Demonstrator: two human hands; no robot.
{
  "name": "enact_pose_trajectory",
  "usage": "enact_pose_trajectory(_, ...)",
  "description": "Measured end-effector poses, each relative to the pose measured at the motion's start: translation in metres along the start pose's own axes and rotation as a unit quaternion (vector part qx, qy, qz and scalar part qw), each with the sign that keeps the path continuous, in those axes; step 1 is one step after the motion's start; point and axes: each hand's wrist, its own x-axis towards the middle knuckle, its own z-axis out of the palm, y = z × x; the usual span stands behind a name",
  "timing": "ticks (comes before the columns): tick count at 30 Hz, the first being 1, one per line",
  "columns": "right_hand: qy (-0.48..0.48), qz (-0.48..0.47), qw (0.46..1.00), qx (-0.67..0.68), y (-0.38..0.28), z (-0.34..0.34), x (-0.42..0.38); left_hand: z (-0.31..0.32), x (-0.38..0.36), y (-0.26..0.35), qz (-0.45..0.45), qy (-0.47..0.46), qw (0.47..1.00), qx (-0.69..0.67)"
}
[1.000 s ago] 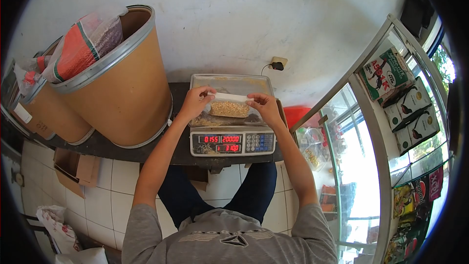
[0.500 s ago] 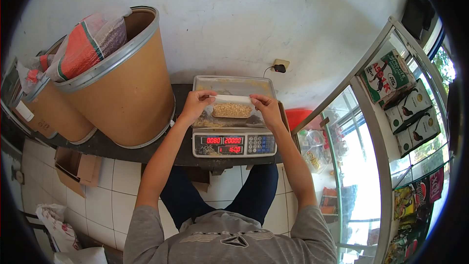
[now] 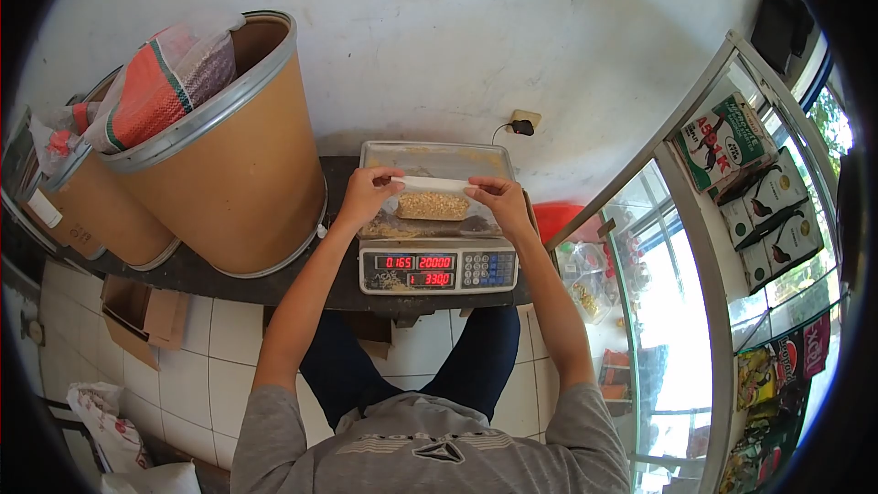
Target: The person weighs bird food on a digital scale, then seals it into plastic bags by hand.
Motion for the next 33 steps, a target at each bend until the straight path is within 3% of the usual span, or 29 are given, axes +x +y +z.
enact_pose_trajectory(1, -0.001, 0.0, 1.0, 0.0, 0.001, 0.0, 0.001, 0.0, 0.0, 0.002, 0.035, 0.009, 0.997, 0.068)
enact_pose_trajectory(7, -0.002, -0.044, 0.996, -0.072, 0.005, -0.003, 0.002, -0.003, 0.001, 0.011, 0.108, 0.019, 0.984, 0.137)
enact_pose_trajectory(17, -0.003, -0.112, 0.974, -0.197, -0.001, -0.001, 0.001, -0.006, -0.005, 0.032, 0.047, 0.008, 0.98, 0.195)
enact_pose_trajectory(19, -0.005, -0.145, 0.964, -0.222, -0.004, 0.0, 0.0, -0.004, -0.007, 0.035, 0.126, 0.019, 0.933, 0.336)
enact_pose_trajectory(25, -0.012, -0.26, 0.928, -0.268, -0.006, -0.002, 0.004, -0.006, -0.004, 0.026, 0.218, 0.009, 0.919, 0.327)
enact_pose_trajectory(26, -0.022, -0.265, 0.919, -0.289, -0.007, -0.003, 0.004, -0.008, -0.002, 0.025, 0.219, 0.009, 0.919, 0.327)
enact_pose_trajectory(28, -0.031, -0.271, 0.911, -0.311, -0.015, -0.003, 0.004, -0.012, 0.002, 0.028, 0.134, -0.078, 0.951, 0.269)
enact_pose_trajectory(31, -0.081, -0.257, 0.91, -0.315, -0.023, -0.003, 0.008, -0.011, 0.007, 0.022, 0.111, -0.1, 0.955, 0.255)
enact_pose_trajectory(33, -0.12, -0.316, 0.863, -0.375, -0.025, -0.005, 0.012, -0.007, 0.006, 0.018, 0.156, -0.086, 0.941, 0.288)
